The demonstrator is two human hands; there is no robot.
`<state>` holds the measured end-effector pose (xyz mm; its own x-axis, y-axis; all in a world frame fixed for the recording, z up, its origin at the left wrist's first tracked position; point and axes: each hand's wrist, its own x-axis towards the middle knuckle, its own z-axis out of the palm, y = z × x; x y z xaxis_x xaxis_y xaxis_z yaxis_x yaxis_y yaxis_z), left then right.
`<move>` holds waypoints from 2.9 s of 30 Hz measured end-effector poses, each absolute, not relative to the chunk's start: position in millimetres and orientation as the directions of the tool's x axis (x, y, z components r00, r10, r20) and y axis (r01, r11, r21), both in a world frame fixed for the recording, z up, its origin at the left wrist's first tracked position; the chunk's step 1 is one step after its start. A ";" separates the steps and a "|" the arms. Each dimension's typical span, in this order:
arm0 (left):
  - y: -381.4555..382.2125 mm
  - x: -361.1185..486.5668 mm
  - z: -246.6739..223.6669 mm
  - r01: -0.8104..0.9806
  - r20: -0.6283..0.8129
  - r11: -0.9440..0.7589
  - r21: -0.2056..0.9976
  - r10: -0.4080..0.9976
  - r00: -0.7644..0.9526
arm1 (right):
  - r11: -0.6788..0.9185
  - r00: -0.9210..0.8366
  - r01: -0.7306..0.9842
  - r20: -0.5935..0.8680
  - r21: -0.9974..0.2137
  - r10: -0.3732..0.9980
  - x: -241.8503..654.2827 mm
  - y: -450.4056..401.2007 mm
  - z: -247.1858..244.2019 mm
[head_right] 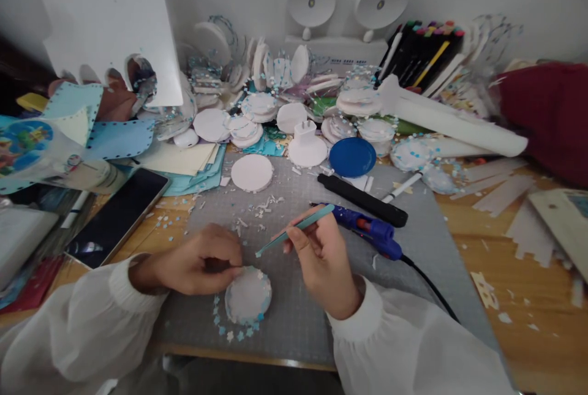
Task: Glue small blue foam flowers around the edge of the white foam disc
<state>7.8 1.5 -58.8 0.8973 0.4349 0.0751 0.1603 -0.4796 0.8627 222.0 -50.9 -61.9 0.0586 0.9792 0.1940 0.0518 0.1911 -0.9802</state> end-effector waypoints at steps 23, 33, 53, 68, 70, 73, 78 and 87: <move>3.3 8.4 -60.1 0.186 0.042 -0.400 0.897 0.498 0.866 | 0.158 0.010 0.019 0.159 -0.987 0.987 216.2 -52.3 -68.4; 3.3 9.5 -59.1 0.178 0.047 -0.398 0.900 0.495 0.867 | 0.170 0.005 0.032 0.170 -0.985 0.985 215.6 -53.3 -68.3; 3.7 9.5 -59.0 0.155 0.085 -0.428 0.890 0.489 0.868 | 0.056 -0.017 -0.011 0.056 -0.998 0.998 220.0 -50.9 -70.6; 4.7 6.2 -62.4 0.177 0.033 -0.438 0.881 0.431 0.902 | 0.125 0.055 -0.108 0.120 -0.986 0.991 218.1 -51.2 -66.4; 4.5 6.5 -63.1 0.162 0.055 -0.466 0.870 0.419 0.906 | 0.161 0.052 -0.161 0.154 -0.974 0.987 216.8 -51.2 -65.8; 3.9 7.3 -63.9 0.144 0.086 -0.499 0.854 0.409 0.908 | 0.196 0.038 -0.237 0.192 -0.952 0.981 215.4 -51.0 -66.9; 2.5 7.7 -63.5 0.144 0.113 -0.571 0.808 0.391 0.914 | 0.147 0.025 -0.354 0.147 -0.924 0.989 216.2 -48.8 -69.6; 0.8 7.6 -60.1 0.120 0.252 -0.593 0.796 0.505 0.825 | -0.014 -0.067 -0.514 0.023 -0.858 0.998 217.0 -48.5 -58.3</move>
<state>7.6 0.8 -60.1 0.8252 0.5053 0.2524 0.1195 -0.5930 0.7963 217.0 -48.5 -58.3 -0.0666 0.9975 0.0232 -0.5142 -0.0144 -0.8575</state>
